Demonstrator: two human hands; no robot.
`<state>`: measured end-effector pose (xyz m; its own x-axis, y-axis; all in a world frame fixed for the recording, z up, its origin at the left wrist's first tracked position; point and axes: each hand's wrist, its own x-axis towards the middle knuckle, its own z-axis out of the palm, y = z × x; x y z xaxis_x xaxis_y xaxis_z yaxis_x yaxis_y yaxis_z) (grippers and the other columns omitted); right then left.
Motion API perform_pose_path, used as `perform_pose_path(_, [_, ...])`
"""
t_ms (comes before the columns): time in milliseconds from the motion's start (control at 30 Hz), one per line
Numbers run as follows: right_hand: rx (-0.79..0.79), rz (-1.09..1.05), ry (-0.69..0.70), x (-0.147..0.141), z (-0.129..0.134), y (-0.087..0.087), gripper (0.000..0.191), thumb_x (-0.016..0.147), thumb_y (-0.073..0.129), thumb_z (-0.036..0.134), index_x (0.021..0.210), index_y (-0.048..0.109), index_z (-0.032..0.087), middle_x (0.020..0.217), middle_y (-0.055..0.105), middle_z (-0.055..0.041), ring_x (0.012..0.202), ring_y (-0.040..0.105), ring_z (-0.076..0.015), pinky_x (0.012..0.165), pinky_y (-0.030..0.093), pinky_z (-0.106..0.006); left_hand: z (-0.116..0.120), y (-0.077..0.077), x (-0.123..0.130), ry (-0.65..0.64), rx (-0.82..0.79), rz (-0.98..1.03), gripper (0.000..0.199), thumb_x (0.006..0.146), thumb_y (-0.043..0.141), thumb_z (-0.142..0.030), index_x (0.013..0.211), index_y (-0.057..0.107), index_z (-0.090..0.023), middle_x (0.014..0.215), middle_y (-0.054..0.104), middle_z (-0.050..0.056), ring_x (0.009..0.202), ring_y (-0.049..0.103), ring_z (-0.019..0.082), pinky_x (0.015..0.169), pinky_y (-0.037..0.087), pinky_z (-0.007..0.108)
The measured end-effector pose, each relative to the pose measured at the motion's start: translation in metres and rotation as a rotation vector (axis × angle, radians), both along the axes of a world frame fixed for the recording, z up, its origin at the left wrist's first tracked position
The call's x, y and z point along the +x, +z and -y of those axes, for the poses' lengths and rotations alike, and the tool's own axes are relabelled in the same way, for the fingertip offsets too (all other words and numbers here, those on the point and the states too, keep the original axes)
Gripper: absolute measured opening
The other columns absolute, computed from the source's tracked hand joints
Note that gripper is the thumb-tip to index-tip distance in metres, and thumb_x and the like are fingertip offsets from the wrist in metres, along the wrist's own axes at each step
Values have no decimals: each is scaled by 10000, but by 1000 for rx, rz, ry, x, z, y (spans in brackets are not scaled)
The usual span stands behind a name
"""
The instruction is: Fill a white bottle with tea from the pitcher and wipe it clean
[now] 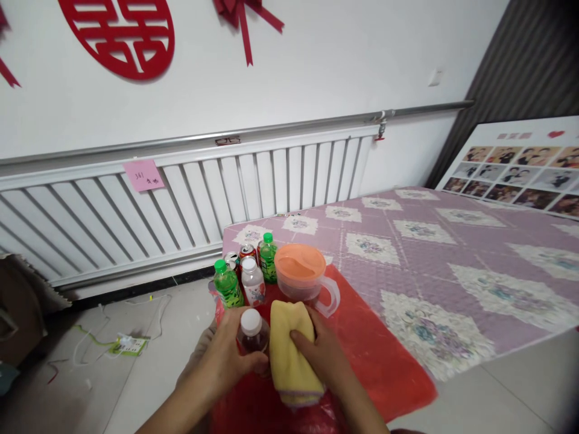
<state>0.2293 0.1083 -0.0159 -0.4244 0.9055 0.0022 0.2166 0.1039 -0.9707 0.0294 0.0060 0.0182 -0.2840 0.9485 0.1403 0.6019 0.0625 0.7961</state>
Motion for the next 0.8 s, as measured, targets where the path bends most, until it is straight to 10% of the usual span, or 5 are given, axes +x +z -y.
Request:
perform_pose_path(500, [-210, -288, 165, -5, 14, 20, 545, 757, 688, 348, 1268, 545, 226, 1216, 709, -87, 1083, 672, -295, 906, 544, -440, -1, 3, -15, -251, -108, 110, 697, 667, 602, -44, 1329, 494, -235, 1368, 592, 64, 1271, 532, 260, 1121, 391, 416])
perform_pose_path(800, [-148, -128, 50, -19, -10, -4, 492, 792, 616, 380, 1244, 584, 188, 1250, 692, -127, 1130, 651, -326, 948, 521, -466, 0, 11, -20, -427, -169, 182, 854, 629, 575, 25, 1410, 440, -294, 1463, 518, 23, 1334, 479, 239, 1154, 366, 397])
